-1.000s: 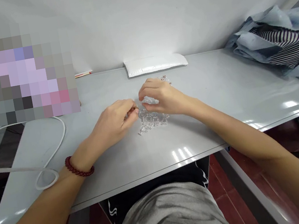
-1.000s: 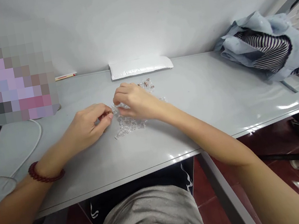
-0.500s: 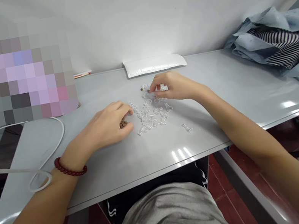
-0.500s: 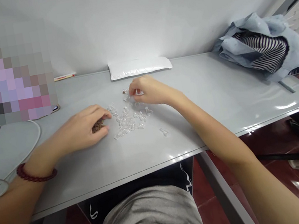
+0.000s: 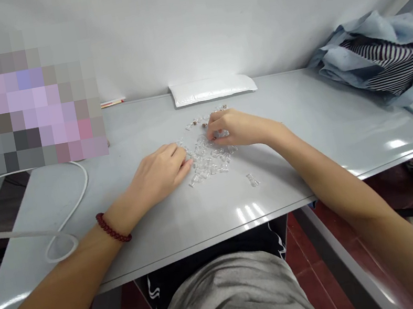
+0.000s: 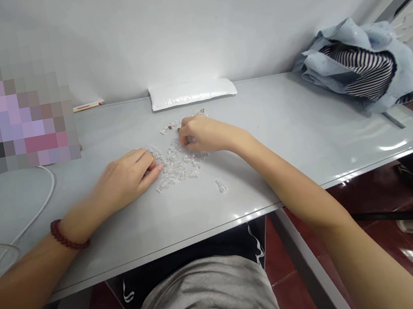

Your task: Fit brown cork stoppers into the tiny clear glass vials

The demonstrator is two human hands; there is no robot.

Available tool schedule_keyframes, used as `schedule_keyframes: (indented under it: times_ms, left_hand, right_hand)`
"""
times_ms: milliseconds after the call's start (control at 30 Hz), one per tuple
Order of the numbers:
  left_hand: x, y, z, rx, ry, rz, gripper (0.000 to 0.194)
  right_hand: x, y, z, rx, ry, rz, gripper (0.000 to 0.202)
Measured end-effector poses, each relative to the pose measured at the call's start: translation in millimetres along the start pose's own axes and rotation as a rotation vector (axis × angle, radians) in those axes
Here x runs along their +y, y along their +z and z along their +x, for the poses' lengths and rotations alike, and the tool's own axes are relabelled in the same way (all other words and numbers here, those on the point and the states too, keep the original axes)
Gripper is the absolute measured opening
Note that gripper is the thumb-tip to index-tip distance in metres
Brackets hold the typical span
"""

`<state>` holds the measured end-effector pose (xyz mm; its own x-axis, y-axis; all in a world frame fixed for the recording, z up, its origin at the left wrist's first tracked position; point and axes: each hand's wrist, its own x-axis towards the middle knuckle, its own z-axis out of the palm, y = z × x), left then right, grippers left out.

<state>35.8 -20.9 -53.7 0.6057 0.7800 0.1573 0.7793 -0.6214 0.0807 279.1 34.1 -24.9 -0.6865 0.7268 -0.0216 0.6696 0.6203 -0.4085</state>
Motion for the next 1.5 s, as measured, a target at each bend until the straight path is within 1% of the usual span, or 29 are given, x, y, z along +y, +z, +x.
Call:
schedule_keyframes:
  times_ms: [100, 167, 300, 367, 467, 567, 667, 767, 833, 933, 1067, 1167, 1233, 1267, 1333, 1400, 1433, 1500]
  left_hand:
    - [-0.5, -0.8, 0.0, -0.002, -0.013, -0.001, 0.025]
    - [-2.3, -1.9, -0.4, 0.009, -0.033, -0.008, 0.024]
    - [-5.9, -6.1, -2.1, 0.044, -0.091, -0.012, 0.024]
    - [-5.9, -8.0, -3.0, 0.081, -0.106, -0.025, 0.025]
    - [-2.9, -9.1, -3.7, 0.162, -0.080, -0.131, 0.023]
    - [2.5, -9.0, -4.0, 0.255, -0.012, -0.275, 0.021]
    - [8.5, -9.4, -4.4, 0.343, 0.050, -0.329, 0.023]
    - [12.9, -10.0, -4.7, 0.399, 0.108, -0.331, 0.026]
    - [14.1, -10.0, -4.5, 0.419, 0.147, -0.325, 0.028]
    - [13.6, -9.4, -3.6, 0.438, 0.184, -0.306, 0.027]
    - [11.5, -7.2, -2.8, 0.477, 0.192, -0.274, 0.019]
    - [12.7, -5.8, -3.5, 0.512, 0.178, -0.248, 0.019]
    - [13.5, -7.3, -4.4, 0.510, 0.152, -0.237, 0.018]
    - [13.0, -9.3, -4.9, 0.496, 0.125, -0.238, 0.018]
    - [8.8, -15.3, -5.4, 0.412, 0.052, -0.252, 0.019]
    - [0.0, -22.5, -5.0, 0.273, -0.017, -0.257, 0.019]
    - [-5.6, -25.7, -4.5, 0.202, -0.035, -0.243, 0.020]
    - [-17.1, -29.8, -3.2, 0.107, -0.059, -0.210, 0.021]
  right_hand:
    - [-4.0, -2.5, -0.1, -0.008, 0.030, -0.030, 0.014]
    - [-6.3, -4.5, -0.5, 0.015, 0.031, 0.013, 0.012]
    - [-12.0, -7.6, -2.6, 0.103, 0.008, 0.254, 0.008]
    - [-14.8, -7.8, -3.6, 0.143, -0.001, 0.396, 0.007]
    - [-17.4, -5.6, -3.6, 0.163, -0.019, 0.577, 0.006]
    - [-19.1, -1.7, -1.9, 0.156, -0.057, 0.651, 0.007]
    - [-21.9, 2.1, -0.4, 0.123, -0.121, 0.717, 0.009]
    - [-25.5, 5.0, 0.0, 0.018, -0.155, 0.896, 0.012]
    - [-27.5, 6.5, -0.2, -0.041, -0.169, 0.948, 0.012]
    - [-28.7, 7.8, -0.3, -0.044, -0.177, 0.870, 0.011]
    - [-28.8, 8.3, -0.2, -0.002, -0.130, 0.771, 0.016]
    - [-31.3, 8.2, -0.4, 0.008, -0.111, 0.701, 0.019]
    - [-32.6, 7.9, -0.4, 0.028, -0.118, 0.623, 0.017]
    - [-32.3, 7.8, -0.1, 0.059, -0.129, 0.554, 0.015]
    - [-28.0, 7.9, 1.2, 0.159, -0.140, 0.355, 0.013]
    - [-19.3, 8.5, 3.0, 0.254, -0.115, 0.167, 0.015]
    - [-14.0, 9.0, 3.9, 0.285, -0.090, 0.111, 0.015]
    - [-4.4, 10.3, 5.0, 0.297, -0.039, 0.076, 0.015]
